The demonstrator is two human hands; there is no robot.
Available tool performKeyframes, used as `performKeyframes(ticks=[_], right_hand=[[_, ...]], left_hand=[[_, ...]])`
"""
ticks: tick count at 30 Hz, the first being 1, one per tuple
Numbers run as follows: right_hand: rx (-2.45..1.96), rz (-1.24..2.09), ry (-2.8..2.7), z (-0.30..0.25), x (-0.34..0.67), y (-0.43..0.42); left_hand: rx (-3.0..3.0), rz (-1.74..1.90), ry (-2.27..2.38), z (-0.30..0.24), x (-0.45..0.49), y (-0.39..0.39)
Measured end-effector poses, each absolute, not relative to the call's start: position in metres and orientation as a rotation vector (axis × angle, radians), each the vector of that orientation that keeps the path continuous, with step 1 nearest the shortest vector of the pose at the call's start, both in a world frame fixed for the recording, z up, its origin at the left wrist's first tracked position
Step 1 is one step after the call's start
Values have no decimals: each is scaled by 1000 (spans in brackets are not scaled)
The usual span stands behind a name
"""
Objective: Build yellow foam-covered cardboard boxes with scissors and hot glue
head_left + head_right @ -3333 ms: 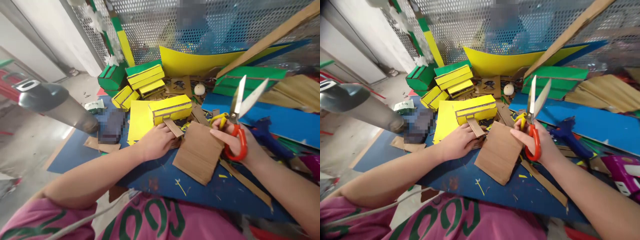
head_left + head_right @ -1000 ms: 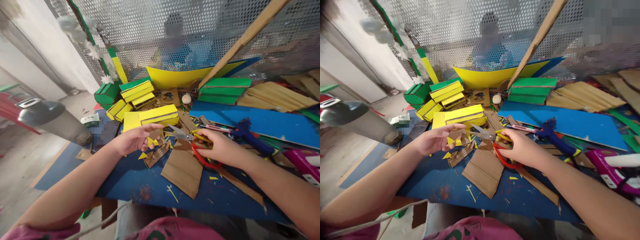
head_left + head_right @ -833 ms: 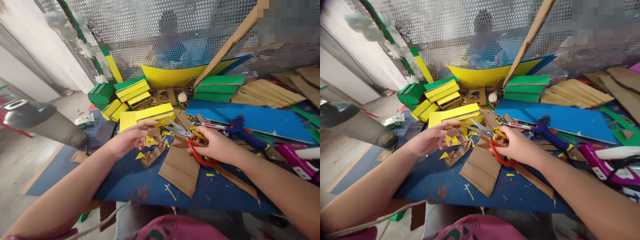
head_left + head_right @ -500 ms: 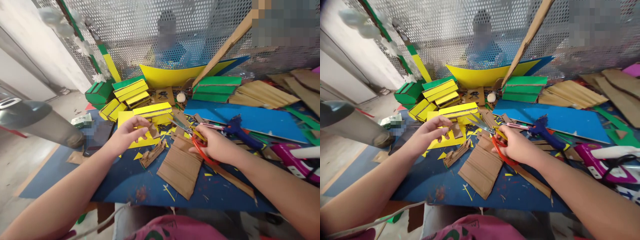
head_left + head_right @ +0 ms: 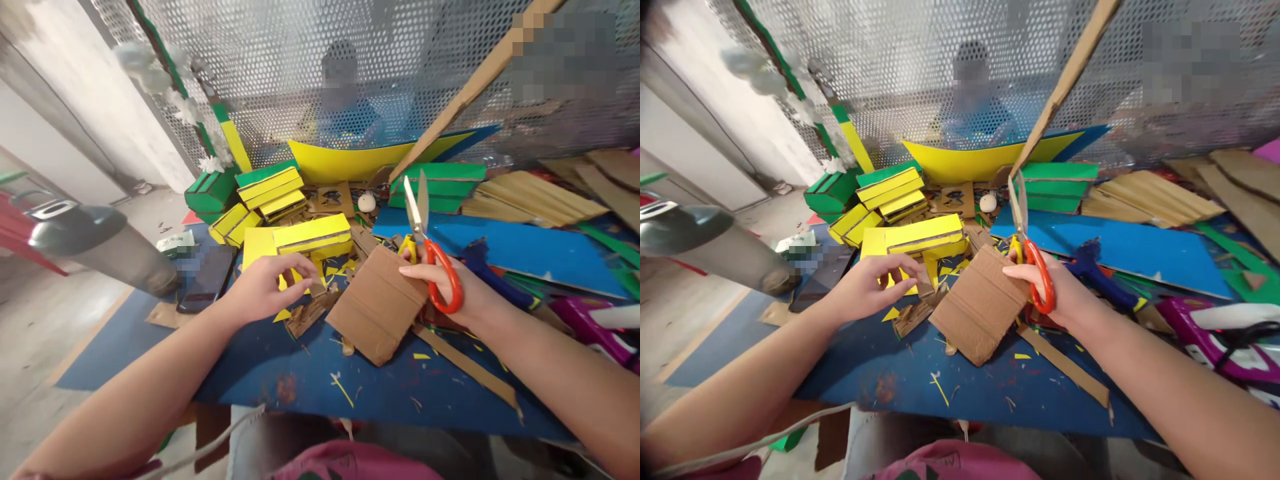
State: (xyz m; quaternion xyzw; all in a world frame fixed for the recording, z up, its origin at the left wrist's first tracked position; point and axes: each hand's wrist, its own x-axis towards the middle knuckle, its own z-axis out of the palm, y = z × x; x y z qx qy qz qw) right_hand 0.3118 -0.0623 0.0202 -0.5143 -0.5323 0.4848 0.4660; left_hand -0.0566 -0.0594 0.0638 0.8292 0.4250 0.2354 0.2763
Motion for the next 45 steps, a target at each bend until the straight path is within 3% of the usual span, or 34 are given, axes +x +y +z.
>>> performKeyframes(ticks=[3,6,21,32,45], right_hand=[[-1190,1373,-1035,17,306,-60],[-1131,1353,-960,16,300,-60],[-960,1398,-1177,10,300,-64],[-1232,1324,-1489,13,305,-65],[-1285,1298,-1409,15,303,-66]], left_hand=[[2198,597,1047,62,-54,-61],[2083,604,1010,56,-53,-61],[1306,855,871,40,-57,-43],[1123,891,864,42,-58,-44],[1018,881,826,54,-58,-46]])
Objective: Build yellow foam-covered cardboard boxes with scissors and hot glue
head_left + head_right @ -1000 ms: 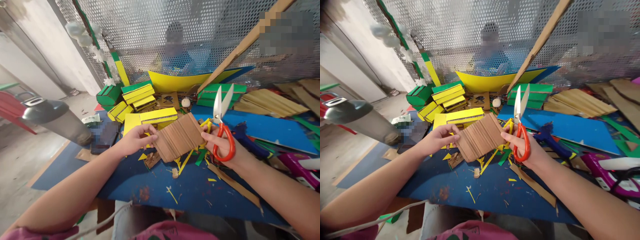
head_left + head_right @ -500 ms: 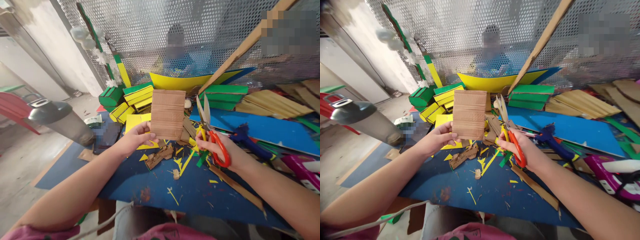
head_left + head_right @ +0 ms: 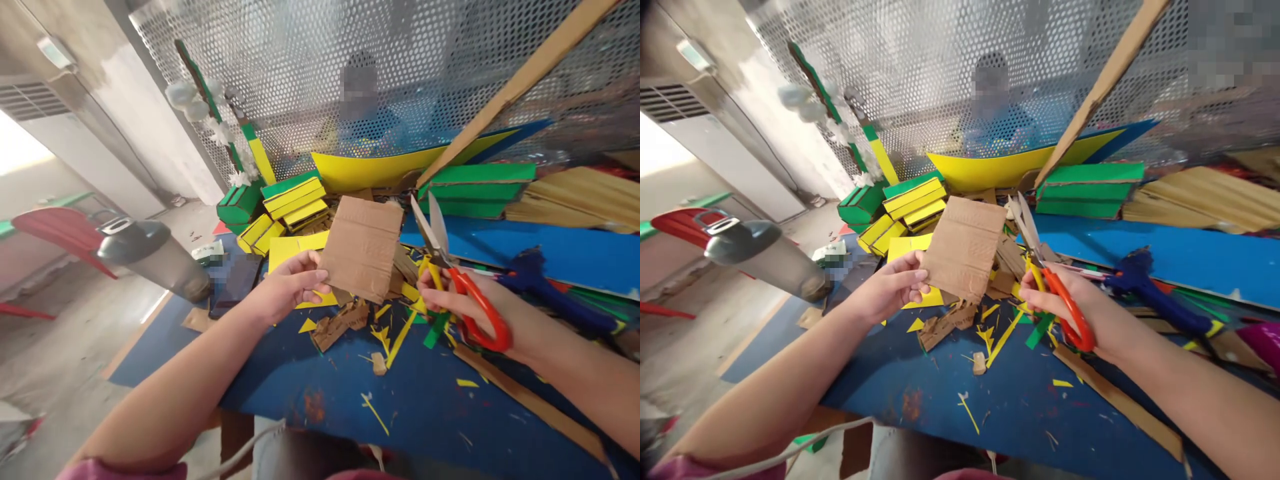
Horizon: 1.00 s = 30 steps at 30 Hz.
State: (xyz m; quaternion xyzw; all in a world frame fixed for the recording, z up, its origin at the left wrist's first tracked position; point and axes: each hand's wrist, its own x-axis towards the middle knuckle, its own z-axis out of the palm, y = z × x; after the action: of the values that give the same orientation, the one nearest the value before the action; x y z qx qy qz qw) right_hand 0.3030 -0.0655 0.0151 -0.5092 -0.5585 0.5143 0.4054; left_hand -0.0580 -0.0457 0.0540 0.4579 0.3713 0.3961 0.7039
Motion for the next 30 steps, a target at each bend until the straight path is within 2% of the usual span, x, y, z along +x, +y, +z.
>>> performKeyframes(ticks=[5,9,13,15,17,20,26,30], right_hand=[[-1202,1388,-1376,22,298,-70],[-1153,1489,-1273,18,290,-70],[-1122,1453,-1253,20,281,-69],[-1110,1386,-1278,25,280,-69],[-1132,1309,-1278,30,281,-70],[-1210,1245,-1219,29,290,-69],[-1249,1268,-1166,16,303,-63],[-1208,1276,-1147,19,299,-64]], left_hand=[[1207,886,824,45,-47,-54],[1282,756,761,28,-28,-65],[1476,719,787,32,-24,-72],[1751,798,868,41,-32,-69],[1975,1027,1042,46,-44,-59],[1974,1336,1397,38,-64,-34],[1798,910,1333,13,-85,-2],[1844,944,1259,19,-80,-7]])
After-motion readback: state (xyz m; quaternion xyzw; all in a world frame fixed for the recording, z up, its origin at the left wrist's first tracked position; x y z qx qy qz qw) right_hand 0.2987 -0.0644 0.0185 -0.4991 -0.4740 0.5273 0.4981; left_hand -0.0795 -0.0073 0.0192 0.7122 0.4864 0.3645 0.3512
